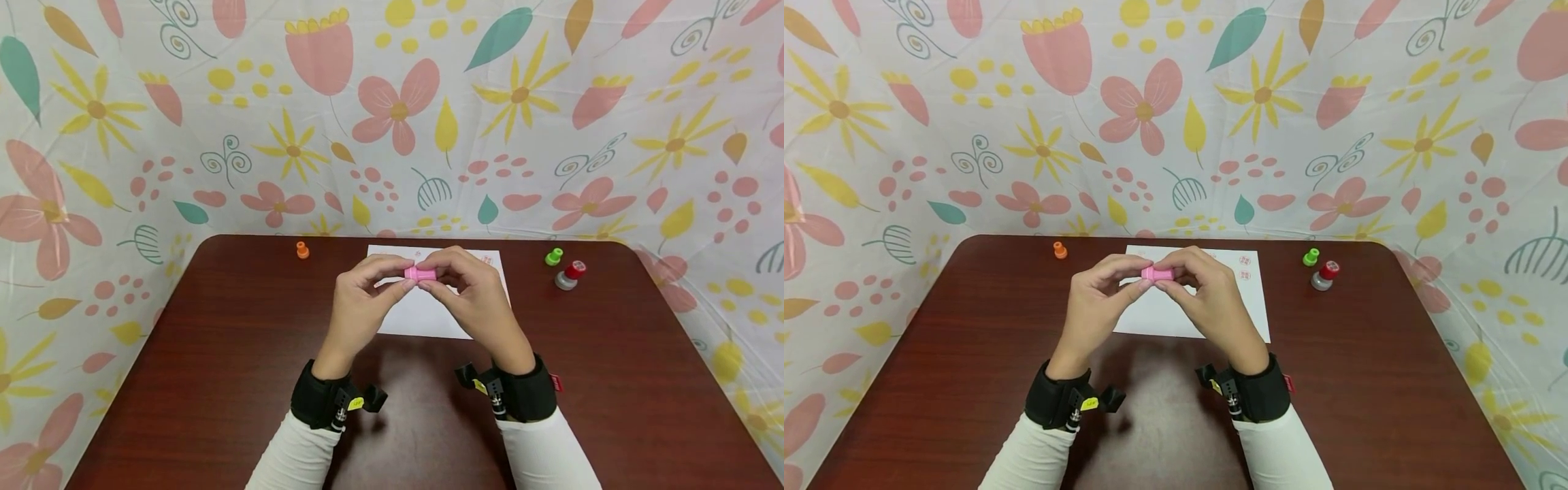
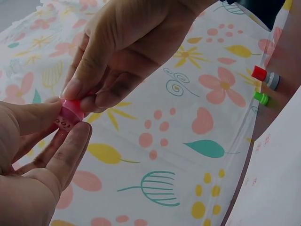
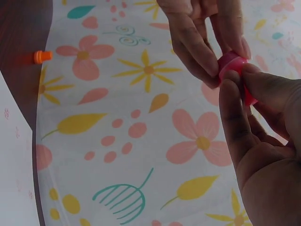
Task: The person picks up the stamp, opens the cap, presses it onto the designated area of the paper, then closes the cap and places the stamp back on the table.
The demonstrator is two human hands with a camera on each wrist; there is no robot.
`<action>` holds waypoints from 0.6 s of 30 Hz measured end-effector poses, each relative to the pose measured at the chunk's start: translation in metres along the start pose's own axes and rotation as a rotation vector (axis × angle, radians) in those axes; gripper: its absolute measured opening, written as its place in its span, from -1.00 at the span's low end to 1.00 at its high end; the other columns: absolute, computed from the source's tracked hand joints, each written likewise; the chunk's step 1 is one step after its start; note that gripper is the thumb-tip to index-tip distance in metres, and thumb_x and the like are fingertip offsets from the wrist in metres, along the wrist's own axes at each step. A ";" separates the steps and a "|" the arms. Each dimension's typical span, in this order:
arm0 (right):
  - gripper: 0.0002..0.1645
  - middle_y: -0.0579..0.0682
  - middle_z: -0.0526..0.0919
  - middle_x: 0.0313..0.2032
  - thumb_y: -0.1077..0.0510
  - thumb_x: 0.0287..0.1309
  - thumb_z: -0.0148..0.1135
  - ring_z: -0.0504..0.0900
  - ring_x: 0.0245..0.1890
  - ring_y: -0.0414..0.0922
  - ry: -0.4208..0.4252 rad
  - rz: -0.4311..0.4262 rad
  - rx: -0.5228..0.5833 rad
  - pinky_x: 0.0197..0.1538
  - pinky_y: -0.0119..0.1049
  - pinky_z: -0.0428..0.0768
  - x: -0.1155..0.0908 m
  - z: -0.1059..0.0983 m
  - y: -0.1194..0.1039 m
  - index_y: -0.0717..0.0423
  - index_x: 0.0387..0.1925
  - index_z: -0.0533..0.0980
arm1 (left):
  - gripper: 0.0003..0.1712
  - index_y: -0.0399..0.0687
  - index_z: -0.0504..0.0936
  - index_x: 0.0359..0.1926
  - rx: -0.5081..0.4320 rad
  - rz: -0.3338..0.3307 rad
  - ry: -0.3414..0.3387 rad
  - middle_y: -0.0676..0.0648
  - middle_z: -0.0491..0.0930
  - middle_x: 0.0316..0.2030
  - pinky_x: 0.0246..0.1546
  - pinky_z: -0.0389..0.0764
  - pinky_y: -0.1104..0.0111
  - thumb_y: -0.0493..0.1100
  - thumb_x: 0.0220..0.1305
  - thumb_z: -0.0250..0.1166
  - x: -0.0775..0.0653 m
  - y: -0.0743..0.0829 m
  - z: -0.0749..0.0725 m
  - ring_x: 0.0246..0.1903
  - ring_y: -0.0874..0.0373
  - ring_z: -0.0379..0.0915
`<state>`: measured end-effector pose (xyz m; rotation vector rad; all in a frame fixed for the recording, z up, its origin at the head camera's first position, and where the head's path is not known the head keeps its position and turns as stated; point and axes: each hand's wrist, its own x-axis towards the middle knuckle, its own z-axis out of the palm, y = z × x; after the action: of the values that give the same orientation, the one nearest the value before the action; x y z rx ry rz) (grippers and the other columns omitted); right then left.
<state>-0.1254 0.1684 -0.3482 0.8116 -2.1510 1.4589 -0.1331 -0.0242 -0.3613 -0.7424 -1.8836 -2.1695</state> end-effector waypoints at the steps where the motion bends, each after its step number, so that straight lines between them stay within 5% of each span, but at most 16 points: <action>1: -0.70 0.00 0.70 -0.21 0.44 0.08 0.47 0.57 -0.29 -0.21 -0.003 -0.001 0.004 -0.22 -0.51 0.64 0.000 0.000 0.000 0.19 -0.13 0.67 | -0.71 -0.34 0.75 -0.01 0.000 0.001 -0.002 -0.25 0.70 -0.05 -0.01 0.76 0.21 -0.43 0.23 0.45 0.000 0.000 -0.001 -0.05 0.06 0.70; 18: -0.68 0.02 0.72 -0.17 0.47 0.04 0.48 0.63 -0.23 -0.20 0.035 -0.012 0.007 -0.18 -0.50 0.67 -0.001 -0.001 0.002 0.19 -0.14 0.70 | -0.72 -0.32 0.78 -0.04 0.040 0.028 0.050 -0.23 0.71 -0.08 -0.05 0.77 0.23 -0.42 0.19 0.48 0.001 0.002 -0.006 -0.05 0.07 0.69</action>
<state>-0.1264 0.1703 -0.3499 0.7947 -2.1127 1.4649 -0.1344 -0.0306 -0.3601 -0.6960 -1.8751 -2.1074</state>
